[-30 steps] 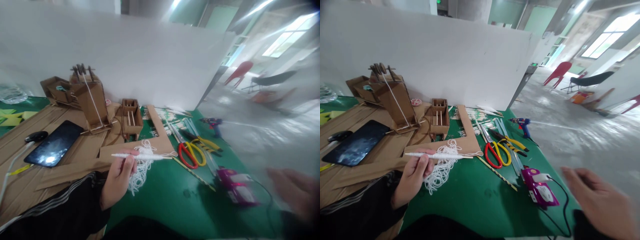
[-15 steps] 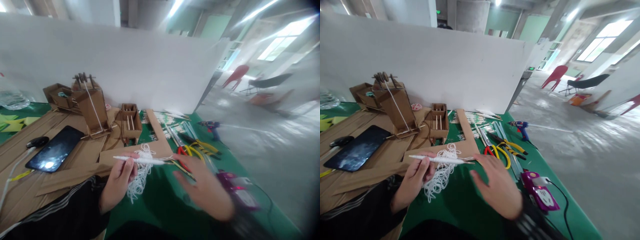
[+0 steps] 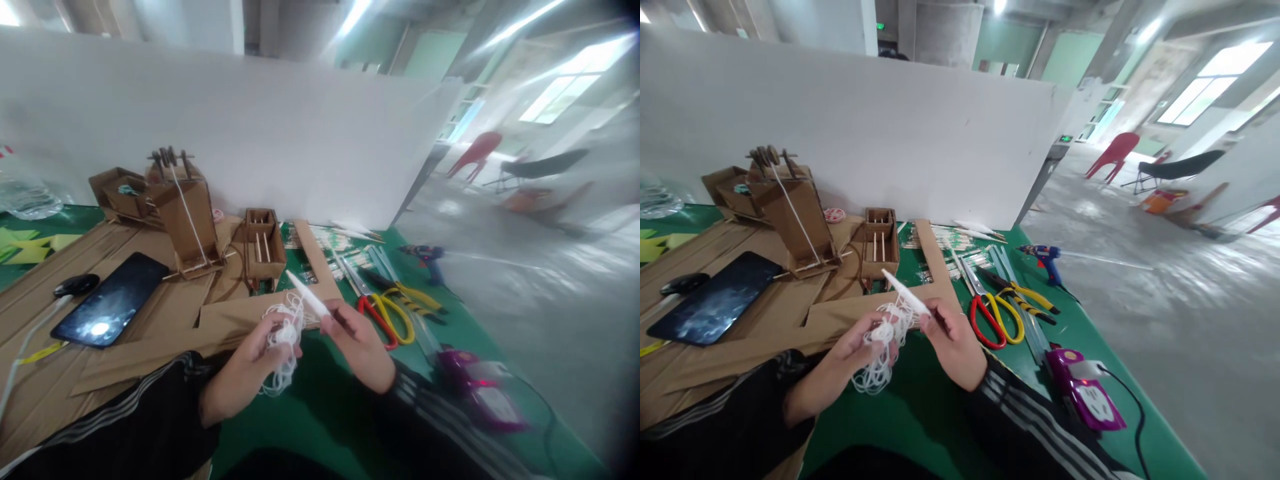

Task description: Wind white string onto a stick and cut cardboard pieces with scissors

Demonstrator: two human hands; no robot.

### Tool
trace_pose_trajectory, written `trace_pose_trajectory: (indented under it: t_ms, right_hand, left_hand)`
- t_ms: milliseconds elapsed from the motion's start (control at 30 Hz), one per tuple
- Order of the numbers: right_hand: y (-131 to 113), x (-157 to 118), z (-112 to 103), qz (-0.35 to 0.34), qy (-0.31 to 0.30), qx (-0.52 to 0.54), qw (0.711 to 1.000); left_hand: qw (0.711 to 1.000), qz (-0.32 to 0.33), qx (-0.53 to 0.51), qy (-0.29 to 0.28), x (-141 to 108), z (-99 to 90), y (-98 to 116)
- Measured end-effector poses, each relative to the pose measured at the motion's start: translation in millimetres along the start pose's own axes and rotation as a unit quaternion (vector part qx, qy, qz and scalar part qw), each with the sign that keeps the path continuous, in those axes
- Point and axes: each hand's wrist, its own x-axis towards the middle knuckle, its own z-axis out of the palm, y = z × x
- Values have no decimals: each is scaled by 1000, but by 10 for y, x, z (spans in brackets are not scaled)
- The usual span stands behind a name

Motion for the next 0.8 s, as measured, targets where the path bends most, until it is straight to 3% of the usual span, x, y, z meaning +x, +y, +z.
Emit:
trace_pose_trajectory:
  t_ms: [67, 167, 333, 500, 800]
  right_hand:
    - [44, 25, -5, 62, 15, 118, 991]
    - [129, 61, -2, 126, 31, 277, 952]
    - [177, 151, -105, 126, 66, 441, 886]
    - [139, 226, -248, 123, 114, 472, 866]
    - [200, 311, -449, 108, 134, 457, 873]
  left_hand:
    - [996, -11, 92, 9, -24, 0, -28]
    - [964, 0, 261, 42, -55, -10, -67]
    - [904, 29, 427, 21, -77, 29, -21]
    - [865, 88, 493, -19, -71, 78, 43]
    - [809, 141, 571, -15, -72, 77, 44]
